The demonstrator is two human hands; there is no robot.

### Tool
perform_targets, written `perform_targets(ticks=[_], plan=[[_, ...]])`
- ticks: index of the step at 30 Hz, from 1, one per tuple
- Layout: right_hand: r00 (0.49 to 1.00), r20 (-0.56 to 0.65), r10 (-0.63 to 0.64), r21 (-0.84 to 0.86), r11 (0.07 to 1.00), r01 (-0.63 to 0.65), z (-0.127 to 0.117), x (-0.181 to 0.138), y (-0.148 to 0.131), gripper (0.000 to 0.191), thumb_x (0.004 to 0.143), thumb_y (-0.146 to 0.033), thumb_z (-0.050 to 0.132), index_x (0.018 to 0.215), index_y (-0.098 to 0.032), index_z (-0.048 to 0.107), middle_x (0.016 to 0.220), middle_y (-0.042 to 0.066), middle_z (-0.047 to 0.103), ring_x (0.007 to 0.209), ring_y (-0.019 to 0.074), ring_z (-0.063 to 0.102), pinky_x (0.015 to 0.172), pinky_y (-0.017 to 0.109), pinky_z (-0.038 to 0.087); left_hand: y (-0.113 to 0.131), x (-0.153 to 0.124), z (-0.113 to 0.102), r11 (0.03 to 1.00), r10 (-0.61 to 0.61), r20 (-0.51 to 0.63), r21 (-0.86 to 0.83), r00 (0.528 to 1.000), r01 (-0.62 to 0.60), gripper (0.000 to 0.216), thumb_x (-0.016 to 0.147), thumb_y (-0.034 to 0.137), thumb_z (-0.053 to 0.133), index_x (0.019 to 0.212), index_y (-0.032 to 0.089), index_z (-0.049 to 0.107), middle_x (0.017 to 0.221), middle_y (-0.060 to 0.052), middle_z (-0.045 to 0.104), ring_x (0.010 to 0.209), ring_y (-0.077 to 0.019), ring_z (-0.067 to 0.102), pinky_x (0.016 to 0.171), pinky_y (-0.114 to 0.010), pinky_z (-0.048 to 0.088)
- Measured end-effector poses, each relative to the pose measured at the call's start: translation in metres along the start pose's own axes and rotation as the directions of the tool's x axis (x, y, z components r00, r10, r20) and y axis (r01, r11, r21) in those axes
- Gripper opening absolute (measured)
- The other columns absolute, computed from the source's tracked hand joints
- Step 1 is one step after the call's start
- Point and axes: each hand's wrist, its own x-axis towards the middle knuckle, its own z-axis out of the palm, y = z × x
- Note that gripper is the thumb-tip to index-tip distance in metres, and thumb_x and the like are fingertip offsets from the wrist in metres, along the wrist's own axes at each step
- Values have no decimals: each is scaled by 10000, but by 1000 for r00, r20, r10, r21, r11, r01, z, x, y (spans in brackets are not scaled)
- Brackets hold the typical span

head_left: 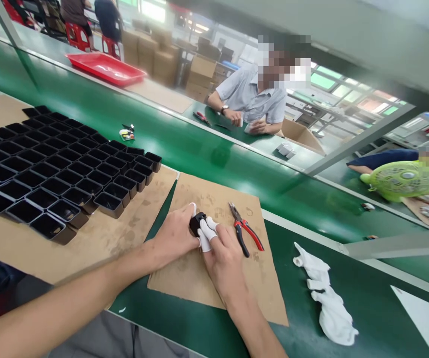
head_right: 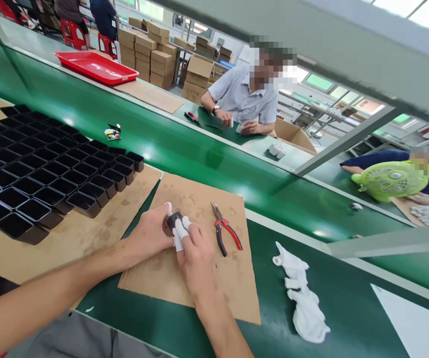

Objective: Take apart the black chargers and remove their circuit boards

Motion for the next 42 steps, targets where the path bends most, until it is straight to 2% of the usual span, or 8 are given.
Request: perform_targets(ticks=[7, 16, 21, 24, 26, 30, 35, 42], plan=[[997, -71, -38, 46, 998, 41, -5, -8, 6, 292, 1062, -63, 636, 1232, -222, 813, 985, 100, 723, 872, 248, 710, 723, 351, 594, 4, -6, 0, 999, 39, -60, 0, 997, -39, 418, 650, 127, 742, 805, 275, 383, 748, 54, 541, 665, -168, 505, 641, -315, 341], [994, 32, 100, 148, 984, -103, 6, 0, 4, 258, 1089, -155, 613, 1133, -240, 853, 1034, 91, 761, 872, 232, 768, 717, 343, 658, -7, 0, -3, 997, 20, 17, -70, 1000, -18, 417, 664, 104, 751, 821, 281, 407, 731, 61, 547, 648, -182, 529, 624, -317, 340], [974, -124, 188, 155, 974, -168, -13, 9, 6, 245, 1120, -201, 636, 1273, -230, 825, 1148, 110, 785, 1050, 255, 809, 911, 399, 703, -10, 14, -20, 964, 167, 42, -218, 985, -154, 459, 684, 382, 952, 961, 248, 611, 861, 12, 712, 749, -213, 680, 693, -336, 527], [968, -151, 201, 160, 971, -177, -15, 3, 6, 253, 1114, -209, 656, 1303, -226, 823, 1230, 137, 785, 1170, 286, 796, 1026, 455, 684, -12, 22, -30, 944, 140, -69, -293, 988, -155, 290, 973, 466, 718, 1121, 224, 658, 938, -36, 760, 854, -224, 735, 816, -364, 595], [979, -86, 187, 172, 970, -170, -10, -4, 4, 210, 1101, -218, 670, 1198, -229, 856, 1156, 123, 793, 1094, 274, 812, 971, 421, 697, -13, 25, -33, 939, 92, -147, -316, 985, -135, 266, 1075, 453, 574, 1170, 216, 651, 1027, -65, 782, 936, -227, 746, 901, -379, 600], [981, 5, 193, 185, 964, -191, 1, -15, -3, 198, 1094, -221, 688, 1182, -237, 865, 1139, 112, 790, 1087, 259, 822, 950, 389, 703, -13, 25, -33, 946, 30, -188, -312, 982, -89, 275, 1116, 468, 519, 1059, 226, 638, 981, -48, 771, 896, -214, 726, 864, -362, 575], [972, -38, 230, 185, 958, -220, 5, -13, -6, 305, 1099, -238, 707, 1390, -237, 798, 1324, 143, 785, 1234, 271, 801, 1053, 439, 692, -13, 22, -28, 964, 31, -173, -255, 984, -75, 239, 1092, 431, 564, 945, 246, 600, 824, 7, 699, 744, -194, 661, 750, -336, 500], [943, -102, 316, 275, 920, -279, 5, -14, -2, 337, 1088, -332, 717, 1406, -247, 787, 1347, 152, 784, 1299, 311, 758, 1165, 558, 629, -17, 22, -24, 976, 31, -205, -203, 978, -74, 238, 1107, 432, 543, 961, 251, 589, 853, -8, 707, 775, -212, 666, 766, -345, 478]])
